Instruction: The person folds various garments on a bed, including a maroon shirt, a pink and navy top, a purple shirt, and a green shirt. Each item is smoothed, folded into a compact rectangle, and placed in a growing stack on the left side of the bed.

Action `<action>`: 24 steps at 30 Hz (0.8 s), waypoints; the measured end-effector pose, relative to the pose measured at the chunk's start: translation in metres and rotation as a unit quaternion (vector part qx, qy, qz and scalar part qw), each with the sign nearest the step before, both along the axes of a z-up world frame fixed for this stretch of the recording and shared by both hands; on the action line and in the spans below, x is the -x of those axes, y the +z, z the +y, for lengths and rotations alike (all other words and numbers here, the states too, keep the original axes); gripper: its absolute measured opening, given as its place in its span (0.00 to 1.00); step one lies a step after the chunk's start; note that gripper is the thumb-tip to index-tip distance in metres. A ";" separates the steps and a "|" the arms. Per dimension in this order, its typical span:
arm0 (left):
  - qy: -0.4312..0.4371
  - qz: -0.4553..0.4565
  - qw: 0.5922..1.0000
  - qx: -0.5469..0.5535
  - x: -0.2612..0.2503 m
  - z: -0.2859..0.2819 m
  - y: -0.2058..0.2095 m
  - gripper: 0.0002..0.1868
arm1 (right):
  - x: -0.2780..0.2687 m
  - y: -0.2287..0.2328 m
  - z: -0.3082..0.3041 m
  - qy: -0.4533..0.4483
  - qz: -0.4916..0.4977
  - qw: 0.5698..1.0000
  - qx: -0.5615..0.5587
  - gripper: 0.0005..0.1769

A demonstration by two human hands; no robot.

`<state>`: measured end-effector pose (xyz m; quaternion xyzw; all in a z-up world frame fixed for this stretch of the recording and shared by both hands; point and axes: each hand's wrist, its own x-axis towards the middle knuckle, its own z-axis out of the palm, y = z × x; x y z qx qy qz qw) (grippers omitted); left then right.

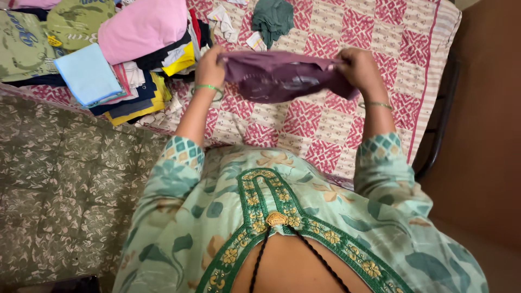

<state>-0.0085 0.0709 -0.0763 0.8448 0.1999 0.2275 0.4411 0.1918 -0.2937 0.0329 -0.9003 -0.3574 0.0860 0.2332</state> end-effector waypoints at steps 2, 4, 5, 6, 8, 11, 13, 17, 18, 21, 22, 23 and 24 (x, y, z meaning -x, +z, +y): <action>0.040 -0.030 0.999 0.023 -0.017 0.002 -0.007 0.10 | -0.015 -0.008 0.008 0.017 -0.085 0.996 -0.037 0.05; 0.071 -0.046 0.996 0.009 -0.029 0.005 -0.002 0.09 | -0.026 -0.010 0.017 0.052 -0.219 0.971 -0.083 0.06; 0.057 -0.094 0.994 0.011 -0.032 0.008 0.004 0.09 | -0.030 -0.008 0.021 0.040 -0.203 0.972 -0.116 0.05; 0.043 -0.143 0.989 0.013 -0.034 0.012 0.012 0.09 | -0.034 -0.005 0.023 0.029 -0.186 0.971 -0.149 0.05; 0.006 -0.185 0.983 0.002 -0.029 0.016 0.024 0.11 | -0.033 -0.001 0.019 0.034 -0.140 0.970 -0.196 0.04; -0.049 -0.143 0.986 -0.062 -0.005 0.023 0.030 0.16 | -0.023 -0.002 0.007 0.054 -0.060 0.980 -0.185 0.02; -0.071 -0.070 0.986 -0.133 0.020 0.020 0.015 0.23 | -0.010 -0.016 -0.002 0.021 -0.006 0.996 -0.090 0.10; -0.146 0.094 0.974 -0.145 0.070 0.002 -0.059 0.24 | 0.031 -0.082 -0.027 0.179 -0.102 0.971 0.125 0.16; -0.152 0.116 0.973 -0.130 0.084 -0.009 -0.085 0.22 | 0.046 -0.104 -0.034 0.198 -0.081 0.966 0.143 0.08; -0.136 0.157 0.970 -0.123 0.123 -0.039 -0.164 0.21 | 0.086 -0.166 -0.057 0.008 0.259 0.958 0.125 0.13; -0.170 0.196 0.960 -0.110 0.139 -0.047 -0.188 0.18 | 0.103 -0.184 -0.067 0.056 0.229 0.959 0.155 0.14; -0.200 0.233 0.947 -0.097 0.153 -0.052 -0.210 0.15 | 0.116 -0.203 -0.073 0.106 0.195 0.958 0.182 0.16; -0.202 0.238 0.942 -0.121 0.166 -0.058 -0.230 0.15 | 0.129 -0.219 -0.081 0.143 0.181 0.953 0.197 0.14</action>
